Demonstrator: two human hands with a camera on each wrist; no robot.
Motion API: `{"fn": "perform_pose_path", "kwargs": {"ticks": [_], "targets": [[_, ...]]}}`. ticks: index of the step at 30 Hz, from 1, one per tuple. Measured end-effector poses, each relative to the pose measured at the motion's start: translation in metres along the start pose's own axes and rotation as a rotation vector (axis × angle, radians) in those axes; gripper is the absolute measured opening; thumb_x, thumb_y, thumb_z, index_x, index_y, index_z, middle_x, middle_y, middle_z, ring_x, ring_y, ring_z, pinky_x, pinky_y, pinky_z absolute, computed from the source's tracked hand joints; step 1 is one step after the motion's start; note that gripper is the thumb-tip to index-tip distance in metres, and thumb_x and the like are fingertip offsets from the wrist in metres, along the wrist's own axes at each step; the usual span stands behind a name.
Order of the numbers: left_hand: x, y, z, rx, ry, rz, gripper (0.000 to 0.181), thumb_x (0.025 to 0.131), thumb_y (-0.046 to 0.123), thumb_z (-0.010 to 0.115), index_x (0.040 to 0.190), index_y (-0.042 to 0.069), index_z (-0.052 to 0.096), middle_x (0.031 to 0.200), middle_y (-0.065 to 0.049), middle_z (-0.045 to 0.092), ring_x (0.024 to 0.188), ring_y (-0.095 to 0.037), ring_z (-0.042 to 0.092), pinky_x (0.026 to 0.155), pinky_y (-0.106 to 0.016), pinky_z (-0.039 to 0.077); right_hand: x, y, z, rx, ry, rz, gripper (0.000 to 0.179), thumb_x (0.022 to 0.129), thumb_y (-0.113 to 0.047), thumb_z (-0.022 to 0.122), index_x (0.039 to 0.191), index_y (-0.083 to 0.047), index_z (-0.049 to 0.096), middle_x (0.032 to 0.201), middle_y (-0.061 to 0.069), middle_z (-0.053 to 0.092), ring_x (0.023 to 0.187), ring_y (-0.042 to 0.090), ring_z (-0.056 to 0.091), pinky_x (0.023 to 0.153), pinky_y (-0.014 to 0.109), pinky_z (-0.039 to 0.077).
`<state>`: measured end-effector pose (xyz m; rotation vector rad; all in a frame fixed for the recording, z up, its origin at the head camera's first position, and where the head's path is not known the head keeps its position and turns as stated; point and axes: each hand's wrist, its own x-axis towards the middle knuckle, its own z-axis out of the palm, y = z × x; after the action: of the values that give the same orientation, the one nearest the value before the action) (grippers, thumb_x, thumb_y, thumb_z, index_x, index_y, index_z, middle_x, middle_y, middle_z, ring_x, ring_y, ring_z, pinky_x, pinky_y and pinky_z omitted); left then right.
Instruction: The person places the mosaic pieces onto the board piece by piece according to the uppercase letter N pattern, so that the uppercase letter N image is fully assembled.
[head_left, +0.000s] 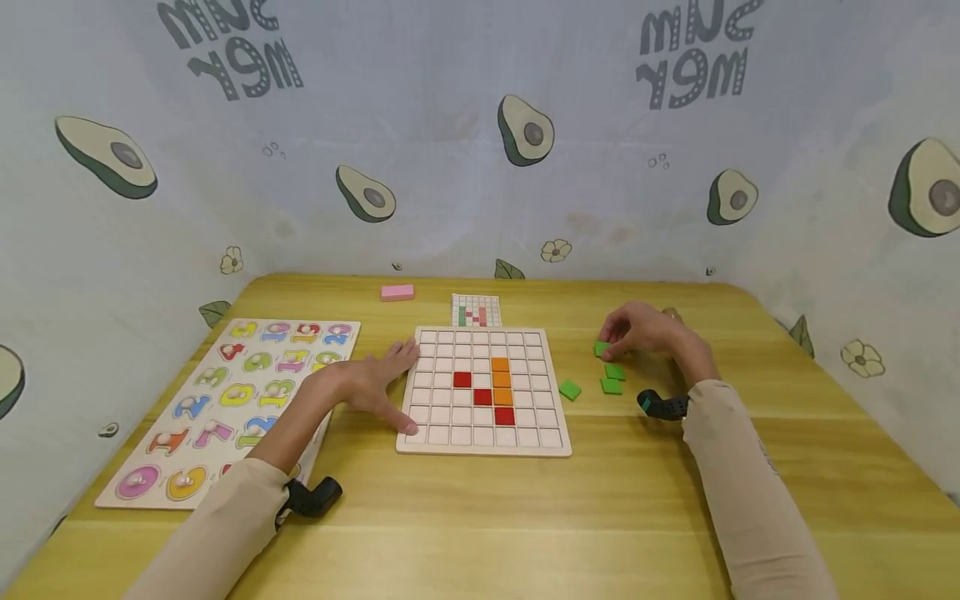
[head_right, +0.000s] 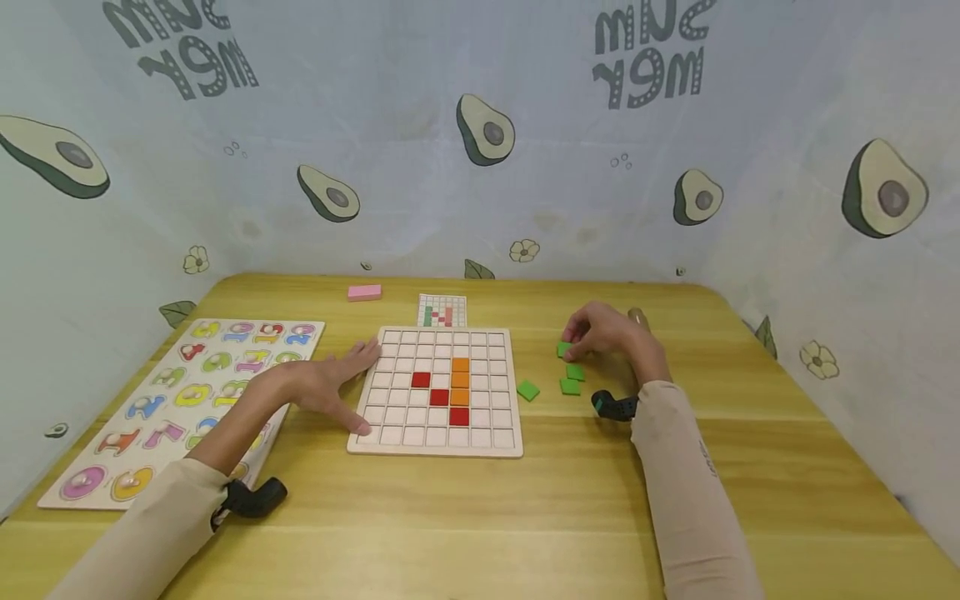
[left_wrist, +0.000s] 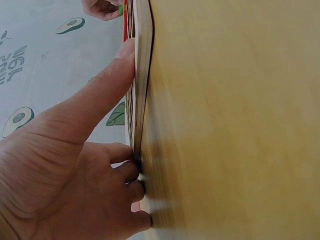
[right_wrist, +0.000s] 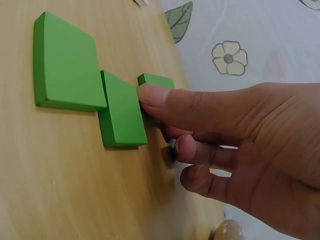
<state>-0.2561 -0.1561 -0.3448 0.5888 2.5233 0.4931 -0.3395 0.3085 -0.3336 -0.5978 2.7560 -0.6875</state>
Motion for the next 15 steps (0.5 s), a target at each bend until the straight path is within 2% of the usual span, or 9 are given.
{"fn": "perform_pose_path", "kwargs": {"ticks": [5,11,15], "targets": [[0.000,0.001,-0.003,0.011,0.000,-0.008,0.132,0.086,0.058,0.088,0.175,0.013,0.000,0.181,-0.008,-0.013,0.165,-0.045,-0.007,0.129,-0.069,0.009,0.001,-0.005,-0.001,-0.012,0.029,-0.016,0.016,0.093,-0.011,0.087,0.097,0.000,0.076,0.094,0.008,0.072,0.087,0.023,0.063,0.083,0.037,0.055],[0.000,0.000,0.000,-0.009,-0.005,0.011,0.132,0.087,0.055,0.089,0.174,0.010,0.000,0.181,-0.009,-0.013,0.167,-0.036,-0.009,0.130,-0.066,0.005,0.006,-0.011,0.003,-0.025,0.055,-0.046,0.011,0.093,-0.009,0.086,0.095,-0.001,0.078,0.091,0.006,0.075,0.084,0.022,0.064,0.079,0.033,0.055],[0.000,0.001,0.000,0.002,-0.009,0.000,0.131,0.087,0.056,0.087,0.175,0.012,0.000,0.181,-0.008,-0.014,0.166,-0.041,-0.008,0.130,-0.067,0.006,0.008,-0.018,0.004,-0.023,0.068,-0.036,0.008,0.096,-0.010,0.083,0.098,-0.002,0.080,0.094,0.006,0.077,0.086,0.023,0.065,0.082,0.035,0.056]]}}
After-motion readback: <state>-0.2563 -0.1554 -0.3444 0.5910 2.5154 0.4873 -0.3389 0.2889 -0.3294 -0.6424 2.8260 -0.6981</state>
